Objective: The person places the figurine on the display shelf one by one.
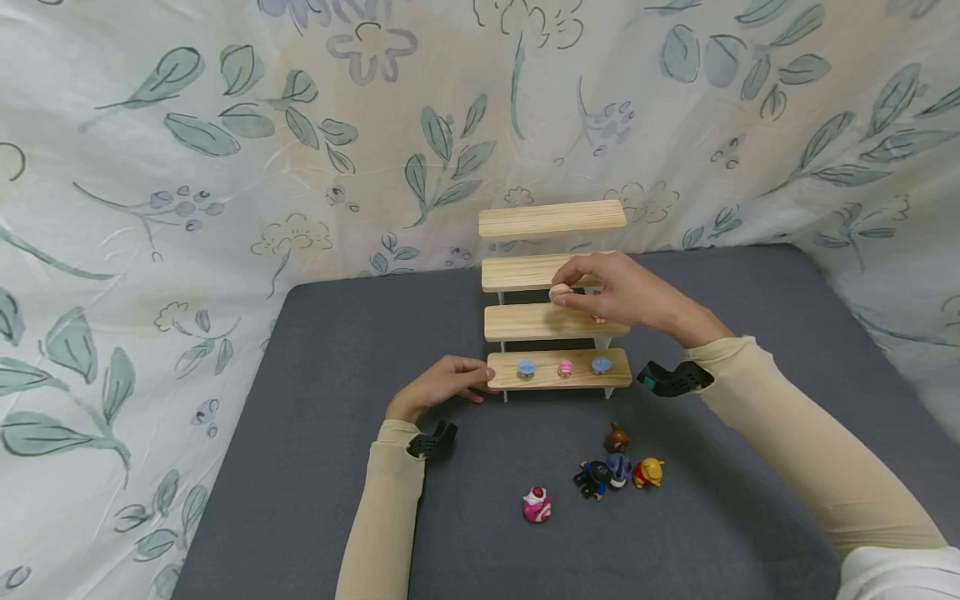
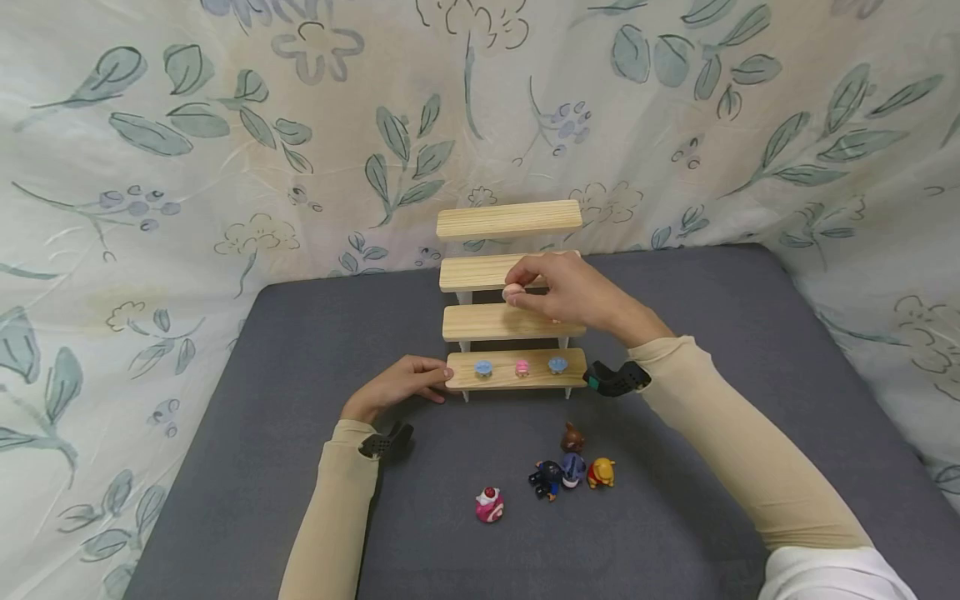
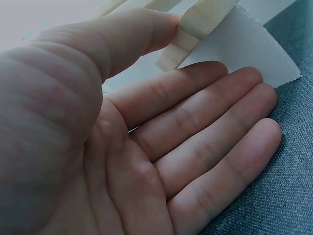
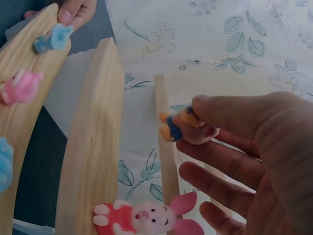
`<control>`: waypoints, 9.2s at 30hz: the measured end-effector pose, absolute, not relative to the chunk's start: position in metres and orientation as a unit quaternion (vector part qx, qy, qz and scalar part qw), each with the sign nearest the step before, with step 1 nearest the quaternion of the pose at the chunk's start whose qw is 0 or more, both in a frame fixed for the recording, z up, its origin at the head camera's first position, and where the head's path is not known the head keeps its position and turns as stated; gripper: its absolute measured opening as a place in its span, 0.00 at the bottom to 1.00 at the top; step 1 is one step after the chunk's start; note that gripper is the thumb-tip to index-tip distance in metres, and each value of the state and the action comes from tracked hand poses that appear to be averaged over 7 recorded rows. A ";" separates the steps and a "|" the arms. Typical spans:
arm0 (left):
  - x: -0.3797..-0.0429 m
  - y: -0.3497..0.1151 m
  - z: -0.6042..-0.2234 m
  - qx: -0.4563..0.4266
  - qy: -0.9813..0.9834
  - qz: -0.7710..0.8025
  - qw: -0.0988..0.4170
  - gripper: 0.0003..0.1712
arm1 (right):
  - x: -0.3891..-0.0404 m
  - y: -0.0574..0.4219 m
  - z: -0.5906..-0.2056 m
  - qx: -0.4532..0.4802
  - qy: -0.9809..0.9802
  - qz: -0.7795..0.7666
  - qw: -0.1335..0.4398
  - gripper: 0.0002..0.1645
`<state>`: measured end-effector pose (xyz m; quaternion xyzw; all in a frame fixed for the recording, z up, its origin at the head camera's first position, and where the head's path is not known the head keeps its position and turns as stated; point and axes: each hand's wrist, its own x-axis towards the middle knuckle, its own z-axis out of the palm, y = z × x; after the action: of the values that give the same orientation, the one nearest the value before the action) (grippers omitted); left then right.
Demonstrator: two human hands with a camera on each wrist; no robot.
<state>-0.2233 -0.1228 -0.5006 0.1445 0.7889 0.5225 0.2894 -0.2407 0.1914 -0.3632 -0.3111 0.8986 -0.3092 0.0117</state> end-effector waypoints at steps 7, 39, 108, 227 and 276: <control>-0.222 -0.122 -0.500 0.145 0.788 0.520 0.295 0.23 | -0.241 0.188 -0.370 -0.347 0.901 -0.257 -0.046 0.08; -0.217 -0.128 -0.497 0.161 0.788 0.515 0.296 0.23 | -0.223 0.178 -0.375 -0.299 0.927 -0.225 0.029 0.14; -0.225 -0.131 -0.495 0.168 0.785 0.512 0.305 0.23 | -0.213 0.173 -0.350 -0.313 0.926 -0.209 -0.016 0.20; -0.224 -0.133 -0.493 0.166 0.789 0.508 0.303 0.23 | -0.105 0.185 -0.445 -0.427 0.895 -0.126 0.032 0.13; -0.220 -0.133 -0.491 0.165 0.782 0.515 0.309 0.26 | -0.123 0.180 -0.402 -0.329 0.910 -0.253 -0.003 0.20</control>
<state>-0.2202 -0.1333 -0.4911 0.1652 0.7823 0.5153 0.3086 -0.1235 0.1802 -0.4021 -0.3285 0.9100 -0.2530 -0.0033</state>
